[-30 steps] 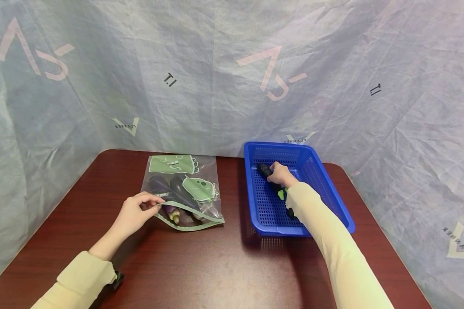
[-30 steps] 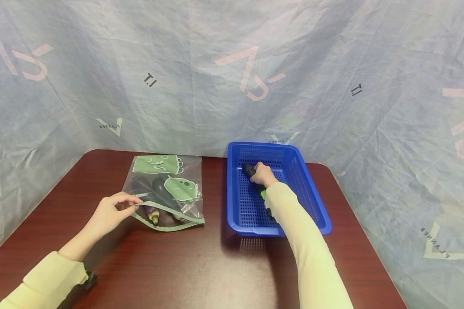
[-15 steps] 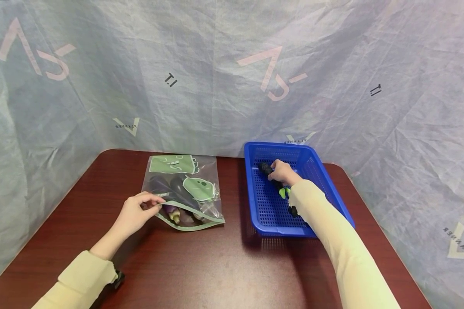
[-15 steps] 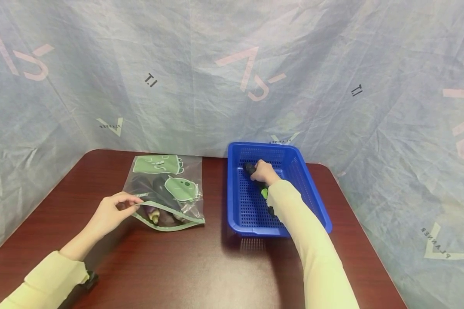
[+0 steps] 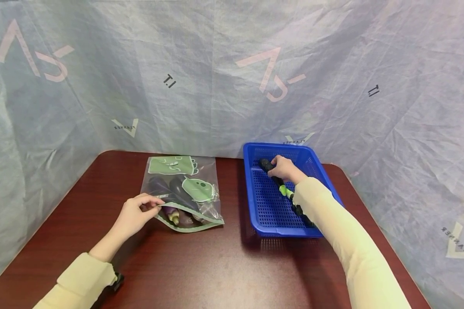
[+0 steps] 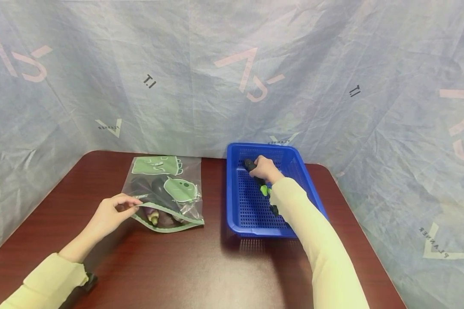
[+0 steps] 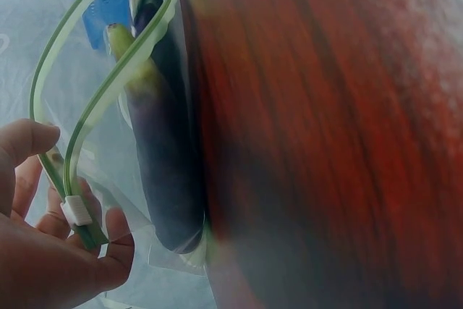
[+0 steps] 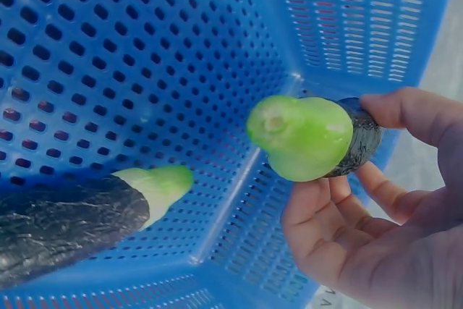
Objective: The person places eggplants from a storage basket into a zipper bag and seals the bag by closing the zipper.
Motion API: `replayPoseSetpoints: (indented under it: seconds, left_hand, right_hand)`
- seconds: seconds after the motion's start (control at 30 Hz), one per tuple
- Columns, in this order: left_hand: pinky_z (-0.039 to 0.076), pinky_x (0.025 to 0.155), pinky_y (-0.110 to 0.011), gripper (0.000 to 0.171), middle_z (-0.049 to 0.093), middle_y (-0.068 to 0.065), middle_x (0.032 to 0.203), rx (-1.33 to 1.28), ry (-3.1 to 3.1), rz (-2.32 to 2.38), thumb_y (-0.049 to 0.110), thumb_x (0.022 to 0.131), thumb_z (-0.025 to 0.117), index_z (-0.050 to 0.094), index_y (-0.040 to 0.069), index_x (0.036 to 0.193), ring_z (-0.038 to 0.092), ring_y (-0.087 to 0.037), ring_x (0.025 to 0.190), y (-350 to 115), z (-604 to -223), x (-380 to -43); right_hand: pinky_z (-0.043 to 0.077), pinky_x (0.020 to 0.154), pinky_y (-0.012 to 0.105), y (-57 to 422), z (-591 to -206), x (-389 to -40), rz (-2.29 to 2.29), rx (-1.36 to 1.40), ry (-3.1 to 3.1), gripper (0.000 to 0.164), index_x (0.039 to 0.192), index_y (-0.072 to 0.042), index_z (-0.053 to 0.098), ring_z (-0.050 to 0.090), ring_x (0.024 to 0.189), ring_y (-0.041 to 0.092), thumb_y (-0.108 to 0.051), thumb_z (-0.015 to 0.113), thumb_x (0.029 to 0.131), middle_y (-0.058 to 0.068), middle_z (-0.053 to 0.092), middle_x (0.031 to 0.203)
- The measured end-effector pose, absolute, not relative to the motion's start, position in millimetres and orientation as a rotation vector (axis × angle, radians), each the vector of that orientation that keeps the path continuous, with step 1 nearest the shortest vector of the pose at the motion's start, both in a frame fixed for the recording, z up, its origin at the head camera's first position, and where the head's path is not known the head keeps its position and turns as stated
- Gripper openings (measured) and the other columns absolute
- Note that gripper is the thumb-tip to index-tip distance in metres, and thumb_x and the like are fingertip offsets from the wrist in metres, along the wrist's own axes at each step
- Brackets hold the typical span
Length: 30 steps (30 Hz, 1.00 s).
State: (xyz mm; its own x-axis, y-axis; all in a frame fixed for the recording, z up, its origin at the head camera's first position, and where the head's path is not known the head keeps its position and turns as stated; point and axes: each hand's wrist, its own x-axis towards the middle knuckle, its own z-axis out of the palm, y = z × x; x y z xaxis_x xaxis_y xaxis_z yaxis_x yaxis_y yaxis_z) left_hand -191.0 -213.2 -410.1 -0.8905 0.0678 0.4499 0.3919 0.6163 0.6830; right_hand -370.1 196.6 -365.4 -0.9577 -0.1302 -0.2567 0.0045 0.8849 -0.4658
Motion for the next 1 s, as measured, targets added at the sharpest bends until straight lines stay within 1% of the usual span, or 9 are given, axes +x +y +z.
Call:
replayPoseSetpoints:
  seconds: [0.2, 0.27, 0.47, 0.6, 0.7, 0.83, 1.0]
  left_hand:
    - [0.039, 0.055, -0.018, 0.018, 0.057, 0.005, 0.072, -0.365, -2.473, -1.183, 0.003, 0.073, 0.069, 0.069, 0.018, 0.083, 0.048, -0.004, 0.065, -225.7, -433.3, -203.5]
    - [0.039, 0.055, -0.018, 0.019, 0.057, 0.006, 0.072, -0.370, -2.472, -1.188, 0.004, 0.073, 0.070, 0.069, 0.020, 0.083, 0.049, -0.004, 0.066, -227.4, -436.4, -205.2]
    - [0.039, 0.055, -0.018, 0.017, 0.057, 0.004, 0.072, -0.389, -2.467, -1.186, 0.004, 0.074, 0.069, 0.069, 0.019, 0.083, 0.049, -0.005, 0.065, -227.1, -435.3, -204.5]
    - [0.039, 0.055, -0.018, 0.016, 0.057, 0.005, 0.072, -0.386, -2.479, -1.175, 0.004, 0.074, 0.068, 0.069, 0.018, 0.083, 0.049, -0.004, 0.065, -227.0, -434.7, -205.0]
    - [0.039, 0.055, -0.018, 0.017, 0.057, 0.005, 0.072, -0.383, -2.484, -1.161, 0.004, 0.074, 0.068, 0.069, 0.018, 0.083, 0.049, -0.004, 0.065, -227.1, -435.1, -205.9]
    - [0.040, 0.054, -0.018, 0.019, 0.057, 0.006, 0.071, -0.379, -2.479, -1.139, 0.002, 0.073, 0.069, 0.069, 0.018, 0.082, 0.049, -0.004, 0.064, -227.1, -434.8, -206.6]
    - [0.040, 0.054, -0.018, 0.019, 0.057, 0.006, 0.071, -0.380, -2.471, -1.141, 0.002, 0.072, 0.069, 0.069, 0.018, 0.082, 0.049, -0.004, 0.063, -226.9, -433.1, -206.0]
  right_hand:
    - [0.052, 0.064, 0.039, 195.1, -356.5, -364.8, -0.681, -0.114, 2.767, 0.055, 0.127, -0.005, 0.038, 0.051, 0.101, 0.032, -0.025, 0.061, 0.081, 0.022, 0.039, 0.128]
    - [0.052, 0.065, 0.039, 193.9, -352.5, -362.4, -0.685, -0.126, 2.764, 0.054, 0.127, -0.005, 0.037, 0.051, 0.100, 0.031, -0.024, 0.061, 0.082, 0.022, 0.039, 0.128]
    - [0.051, 0.060, 0.037, 189.8, -337.6, -354.1, -0.667, -0.140, 2.773, 0.053, 0.125, -0.005, 0.038, 0.051, 0.097, 0.030, -0.024, 0.061, 0.082, 0.022, 0.039, 0.127]
    - [0.051, 0.066, 0.041, 186.8, -328.0, -349.6, -0.659, -0.140, 2.774, 0.052, 0.124, -0.005, 0.038, 0.050, 0.096, 0.030, -0.025, 0.061, 0.082, 0.022, 0.039, 0.127]
    - [0.051, 0.069, 0.043, 184.8, -321.3, -346.6, -0.663, -0.147, 2.777, 0.051, 0.125, -0.006, 0.039, 0.051, 0.091, 0.029, -0.025, 0.061, 0.082, 0.021, 0.041, 0.125]
    - [0.050, 0.065, 0.038, 183.0, -313.4, -342.7, -0.667, -0.160, 2.783, 0.052, 0.126, -0.008, 0.038, 0.052, 0.088, 0.028, -0.025, 0.061, 0.082, 0.019, 0.042, 0.125]
    - [0.050, 0.060, 0.034, 181.5, -306.4, -339.6, -0.656, -0.180, 2.800, 0.054, 0.126, -0.009, 0.039, 0.052, 0.093, 0.028, -0.024, 0.063, 0.080, 0.018, 0.041, 0.127]
